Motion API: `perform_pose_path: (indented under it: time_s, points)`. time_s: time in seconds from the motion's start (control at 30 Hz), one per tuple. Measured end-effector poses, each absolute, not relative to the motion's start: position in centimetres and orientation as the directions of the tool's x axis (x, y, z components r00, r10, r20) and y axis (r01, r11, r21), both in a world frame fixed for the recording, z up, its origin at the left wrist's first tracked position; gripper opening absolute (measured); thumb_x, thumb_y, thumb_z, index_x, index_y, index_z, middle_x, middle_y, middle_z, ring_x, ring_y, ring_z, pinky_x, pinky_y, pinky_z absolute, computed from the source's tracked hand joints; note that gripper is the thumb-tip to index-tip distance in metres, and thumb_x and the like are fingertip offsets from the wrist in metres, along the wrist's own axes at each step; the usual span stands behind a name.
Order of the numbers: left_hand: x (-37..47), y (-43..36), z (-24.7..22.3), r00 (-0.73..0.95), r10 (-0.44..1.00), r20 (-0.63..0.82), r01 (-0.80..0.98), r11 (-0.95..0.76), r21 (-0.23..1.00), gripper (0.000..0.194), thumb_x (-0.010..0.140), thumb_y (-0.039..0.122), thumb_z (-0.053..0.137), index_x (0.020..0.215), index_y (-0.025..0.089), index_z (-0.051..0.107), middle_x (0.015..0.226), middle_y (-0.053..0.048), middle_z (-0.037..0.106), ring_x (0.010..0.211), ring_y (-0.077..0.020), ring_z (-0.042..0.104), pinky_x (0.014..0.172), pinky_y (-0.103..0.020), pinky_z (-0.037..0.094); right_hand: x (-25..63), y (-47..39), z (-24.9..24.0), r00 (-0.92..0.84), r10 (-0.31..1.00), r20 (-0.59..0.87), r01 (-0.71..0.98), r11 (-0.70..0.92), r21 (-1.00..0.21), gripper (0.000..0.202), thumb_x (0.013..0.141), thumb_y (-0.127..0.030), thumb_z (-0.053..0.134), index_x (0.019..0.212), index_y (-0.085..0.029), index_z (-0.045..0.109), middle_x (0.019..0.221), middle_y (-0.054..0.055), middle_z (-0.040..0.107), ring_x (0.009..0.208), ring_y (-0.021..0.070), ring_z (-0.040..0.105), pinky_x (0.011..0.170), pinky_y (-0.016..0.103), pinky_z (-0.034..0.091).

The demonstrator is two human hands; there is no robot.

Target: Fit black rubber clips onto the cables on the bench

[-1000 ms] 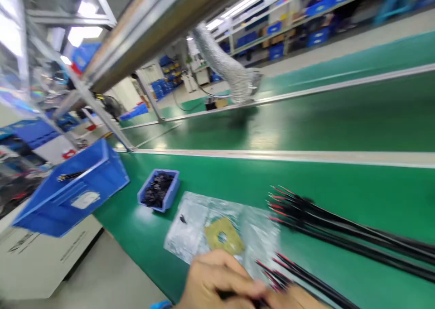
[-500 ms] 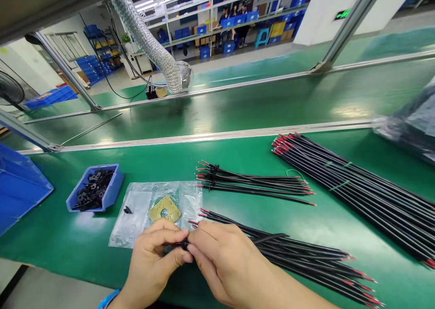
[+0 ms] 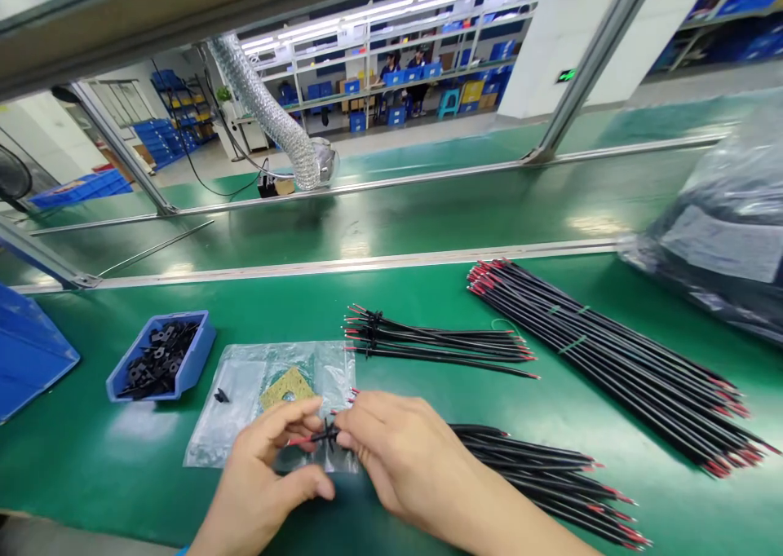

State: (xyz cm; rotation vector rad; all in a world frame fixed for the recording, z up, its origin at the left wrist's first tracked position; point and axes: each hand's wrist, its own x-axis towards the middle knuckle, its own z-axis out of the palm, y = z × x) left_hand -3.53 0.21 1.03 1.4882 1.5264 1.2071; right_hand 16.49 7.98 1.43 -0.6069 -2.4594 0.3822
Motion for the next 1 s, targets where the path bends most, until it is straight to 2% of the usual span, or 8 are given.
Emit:
perform_pose_path:
  time_s: [0.1,0.2,0.3,0.4,0.67,0.77,0.87,1.0]
  points:
    - [-8.3,0.2,1.4,-0.165,0.966,0.196,0.647,-0.044,0.761,0.04,0.084,0.032,0.068,0.122,0.024,0.067,0.107,-0.008,0.074,0.091,-0.022,0.071,0.084,-0.034,0.059,18.0,10.9,1.4,-0.618,0.569,0.542,0.567,0.8,-0.193,0.028,0.097,-0.015,0.039,0.1,-0.015,0.067,0.083,0.008,0.068,0.074,0.0164,0.058,0.067,0.028,0.046]
    - [-13.9,0.5,0.9,-0.074,0.938,0.338,0.921,-0.066,0.385,0.031,0.09,0.032,0.054,0.114,0.023,0.071,0.116,-0.008,0.073,0.106,-0.0274,0.068,0.096,-0.044,0.055,18.8,13.7,0.8,-0.521,0.66,0.541,0.727,0.675,-0.124,0.03,0.096,-0.014,0.04,0.105,-0.014,0.069,0.092,0.011,0.071,0.08,0.0212,0.059,0.069,0.034,0.043]
    - [-17.9,0.8,-0.3,0.074,0.931,0.358,0.99,-0.111,0.084,0.039,0.087,0.018,0.043,0.113,0.021,0.072,0.122,-0.009,0.071,0.111,-0.0286,0.067,0.096,-0.045,0.056,18.2,15.5,0.0,-0.46,0.736,0.497,0.793,0.592,-0.142,0.029,0.097,-0.015,0.043,0.103,-0.016,0.071,0.09,0.01,0.073,0.084,0.0239,0.057,0.068,0.035,0.038]
    - [-19.3,1.0,-1.3,0.139,0.943,0.304,0.99,-0.127,-0.057,0.043,0.083,0.012,0.042,0.113,0.022,0.072,0.123,-0.008,0.071,0.114,-0.0286,0.066,0.095,-0.043,0.057,17.2,16.3,-0.6,-0.429,0.793,0.433,0.828,0.537,-0.163,0.026,0.097,-0.019,0.047,0.101,-0.018,0.072,0.087,0.009,0.073,0.085,0.0235,0.057,0.067,0.033,0.037]
    - [-18.2,1.0,-0.4,-0.014,0.961,0.276,0.999,0.001,0.047,0.029,0.091,0.028,0.049,0.102,0.021,0.075,0.101,-0.005,0.077,0.082,-0.0212,0.075,0.068,-0.026,0.06,17.6,15.3,0.7,-0.377,0.878,0.296,0.863,0.449,-0.231,0.024,0.097,-0.02,0.046,0.104,-0.016,0.069,0.099,0.011,0.07,0.093,0.0241,0.061,0.075,0.033,0.043]
    - [-17.4,0.7,0.5,-0.075,0.962,0.262,0.985,0.031,0.17,0.027,0.09,0.036,0.054,0.1,0.022,0.075,0.102,-0.005,0.078,0.077,-0.021,0.075,0.06,-0.024,0.059,18.3,13.4,1.9,-0.463,0.864,0.199,0.817,0.503,-0.282,0.022,0.095,-0.019,0.048,0.091,-0.018,0.07,0.09,0.007,0.07,0.087,0.0222,0.063,0.073,0.031,0.044]
    - [-15.9,0.6,1.2,-0.114,0.96,0.257,0.948,0.028,0.317,0.028,0.089,0.041,0.057,0.096,0.023,0.076,0.101,-0.005,0.078,0.075,-0.0204,0.074,0.057,-0.023,0.058,18.6,11.5,2.7,-0.635,0.77,0.062,0.706,0.611,-0.358,0.006,0.082,-0.022,0.067,0.076,-0.022,0.066,0.077,-0.001,0.068,0.074,0.0164,0.063,0.065,0.025,0.043]
    - [-13.3,1.0,1.8,-0.052,0.97,0.237,0.88,-0.068,0.471,0.023,0.088,0.037,0.061,0.085,0.021,0.076,0.088,-0.005,0.078,0.072,-0.0194,0.073,0.06,-0.024,0.058,18.4,10.0,3.0,-0.708,0.701,-0.08,0.662,0.621,-0.42,0.015,0.073,-0.023,0.076,0.075,-0.021,0.061,0.078,0.0,0.065,0.071,0.0168,0.06,0.06,0.025,0.04]
